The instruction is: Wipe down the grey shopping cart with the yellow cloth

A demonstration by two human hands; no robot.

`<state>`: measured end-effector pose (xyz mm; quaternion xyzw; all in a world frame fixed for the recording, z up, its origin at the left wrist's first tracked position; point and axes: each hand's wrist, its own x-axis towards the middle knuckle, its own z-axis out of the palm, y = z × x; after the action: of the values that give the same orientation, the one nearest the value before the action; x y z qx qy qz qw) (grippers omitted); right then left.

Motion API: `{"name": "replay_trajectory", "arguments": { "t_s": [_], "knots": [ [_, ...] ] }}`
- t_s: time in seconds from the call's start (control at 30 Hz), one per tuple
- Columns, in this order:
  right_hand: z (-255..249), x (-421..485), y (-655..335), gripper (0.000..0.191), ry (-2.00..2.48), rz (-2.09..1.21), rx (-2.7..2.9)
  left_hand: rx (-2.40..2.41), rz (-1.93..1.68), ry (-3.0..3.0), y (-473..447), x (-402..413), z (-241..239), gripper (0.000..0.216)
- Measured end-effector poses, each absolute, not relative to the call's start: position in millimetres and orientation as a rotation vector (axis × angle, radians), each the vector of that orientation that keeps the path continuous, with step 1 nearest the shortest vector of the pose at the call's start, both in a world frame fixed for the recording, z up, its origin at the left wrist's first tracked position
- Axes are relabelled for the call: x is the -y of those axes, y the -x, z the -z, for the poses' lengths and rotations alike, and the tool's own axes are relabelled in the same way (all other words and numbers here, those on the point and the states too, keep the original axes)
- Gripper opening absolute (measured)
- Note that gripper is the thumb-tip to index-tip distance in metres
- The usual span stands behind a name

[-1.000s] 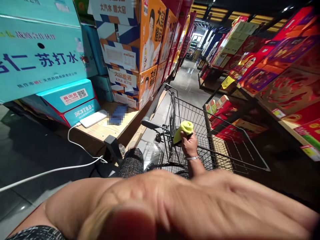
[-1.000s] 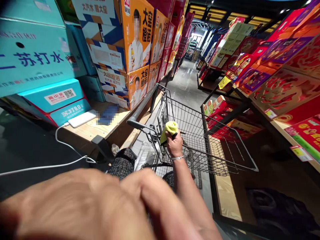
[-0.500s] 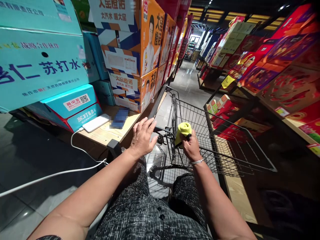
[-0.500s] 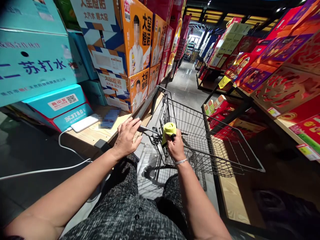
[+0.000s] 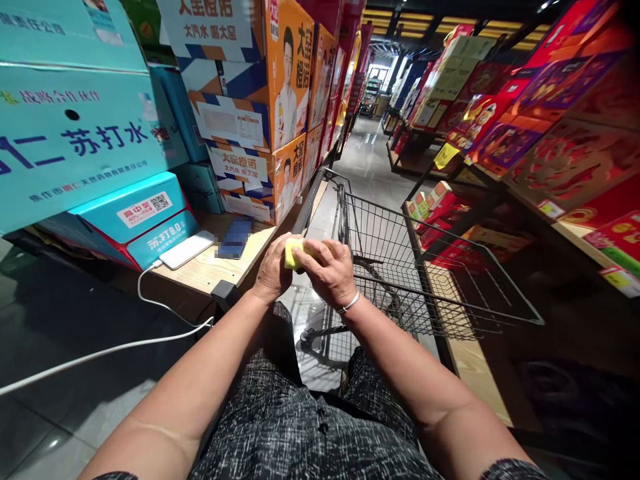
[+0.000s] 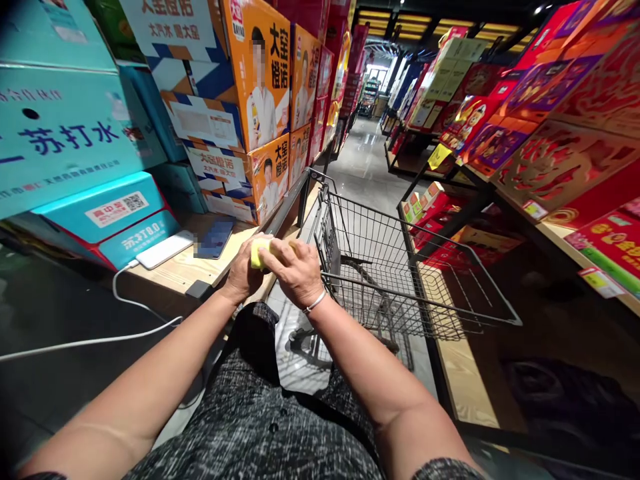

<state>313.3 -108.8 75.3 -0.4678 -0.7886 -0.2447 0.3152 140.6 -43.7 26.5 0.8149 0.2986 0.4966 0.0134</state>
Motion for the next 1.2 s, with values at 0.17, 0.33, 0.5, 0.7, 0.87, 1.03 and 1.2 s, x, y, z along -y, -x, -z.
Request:
{"name": "replay_trajectory", "arguments": {
  "t_s": [0.17, 0.33, 0.5, 0.7, 0.87, 1.03, 1.2],
  "knots": [
    [-38, 125, -332, 0.040, 1.324, 0.725, 2.175, -0.873, -1.413, -2.636, -136, 41, -33, 0.052],
    [4, 160, -371, 0.025, 1.459, 0.793, 2.278, -0.901, -1.411, -2.598, -138, 43, -36, 0.065],
    [-6, 169, -370, 0.033, 1.472, 0.779, 2.225, -0.851, -1.515, -2.461, -141, 46, -37, 0.068],
    [-59, 124, -311, 0.048, 1.362, 0.681, 2.203, -0.822, -1.499, -2.279, -140, 45, -33, 0.066],
    [-40, 113, -310, 0.042, 1.371, 0.723, 2.188, -0.911, -1.412, -2.347, -134, 42, -31, 0.055],
    [17, 145, -367, 0.037, 1.471, 0.590, 2.233, -0.876, -1.410, -2.394, -131, 38, -32, 0.067],
    [36, 177, -404, 0.029, 1.595, 0.490, 2.227, -1.070, -1.317, -2.619, -138, 50, -44, 0.062]
  ]
}}
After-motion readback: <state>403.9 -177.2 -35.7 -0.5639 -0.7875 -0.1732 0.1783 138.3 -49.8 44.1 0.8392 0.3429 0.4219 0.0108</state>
